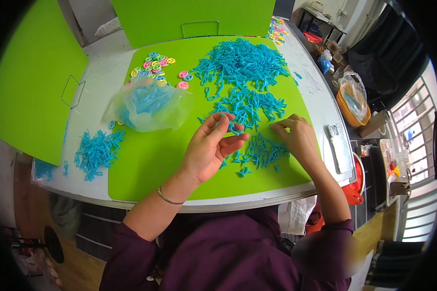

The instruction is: Sorting through and inspecting various blue plastic toy components on a green workbench.

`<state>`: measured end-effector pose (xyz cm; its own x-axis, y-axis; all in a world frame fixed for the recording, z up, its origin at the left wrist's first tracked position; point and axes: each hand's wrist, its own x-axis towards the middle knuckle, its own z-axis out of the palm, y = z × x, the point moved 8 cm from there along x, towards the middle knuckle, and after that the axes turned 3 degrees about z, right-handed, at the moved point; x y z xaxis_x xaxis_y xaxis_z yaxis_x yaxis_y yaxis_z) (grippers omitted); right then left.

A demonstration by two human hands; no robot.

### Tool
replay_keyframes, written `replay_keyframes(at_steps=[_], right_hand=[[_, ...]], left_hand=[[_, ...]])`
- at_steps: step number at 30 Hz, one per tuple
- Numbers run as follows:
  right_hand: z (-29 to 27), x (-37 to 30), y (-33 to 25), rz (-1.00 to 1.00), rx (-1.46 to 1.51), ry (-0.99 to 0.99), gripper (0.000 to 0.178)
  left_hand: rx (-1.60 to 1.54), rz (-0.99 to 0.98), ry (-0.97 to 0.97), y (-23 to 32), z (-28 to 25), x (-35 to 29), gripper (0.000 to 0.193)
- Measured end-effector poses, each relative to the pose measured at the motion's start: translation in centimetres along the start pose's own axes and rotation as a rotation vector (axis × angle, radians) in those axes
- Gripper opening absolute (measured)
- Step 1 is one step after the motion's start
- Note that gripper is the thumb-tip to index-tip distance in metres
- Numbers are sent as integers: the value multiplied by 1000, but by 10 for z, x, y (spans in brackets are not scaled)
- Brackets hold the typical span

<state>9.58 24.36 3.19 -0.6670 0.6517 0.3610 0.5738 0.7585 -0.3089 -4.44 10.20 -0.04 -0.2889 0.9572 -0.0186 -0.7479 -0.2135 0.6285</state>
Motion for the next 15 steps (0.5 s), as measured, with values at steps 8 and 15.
replay_keyframes(at_steps=[8, 15], right_hand=[[3, -1, -21, 53, 402, -54, 11], [26, -22, -57, 335, 1424, -431, 8]], left_hand=[[126, -62, 94, -16, -5, -3, 23], [99, -46, 71, -23, -1, -5, 22]])
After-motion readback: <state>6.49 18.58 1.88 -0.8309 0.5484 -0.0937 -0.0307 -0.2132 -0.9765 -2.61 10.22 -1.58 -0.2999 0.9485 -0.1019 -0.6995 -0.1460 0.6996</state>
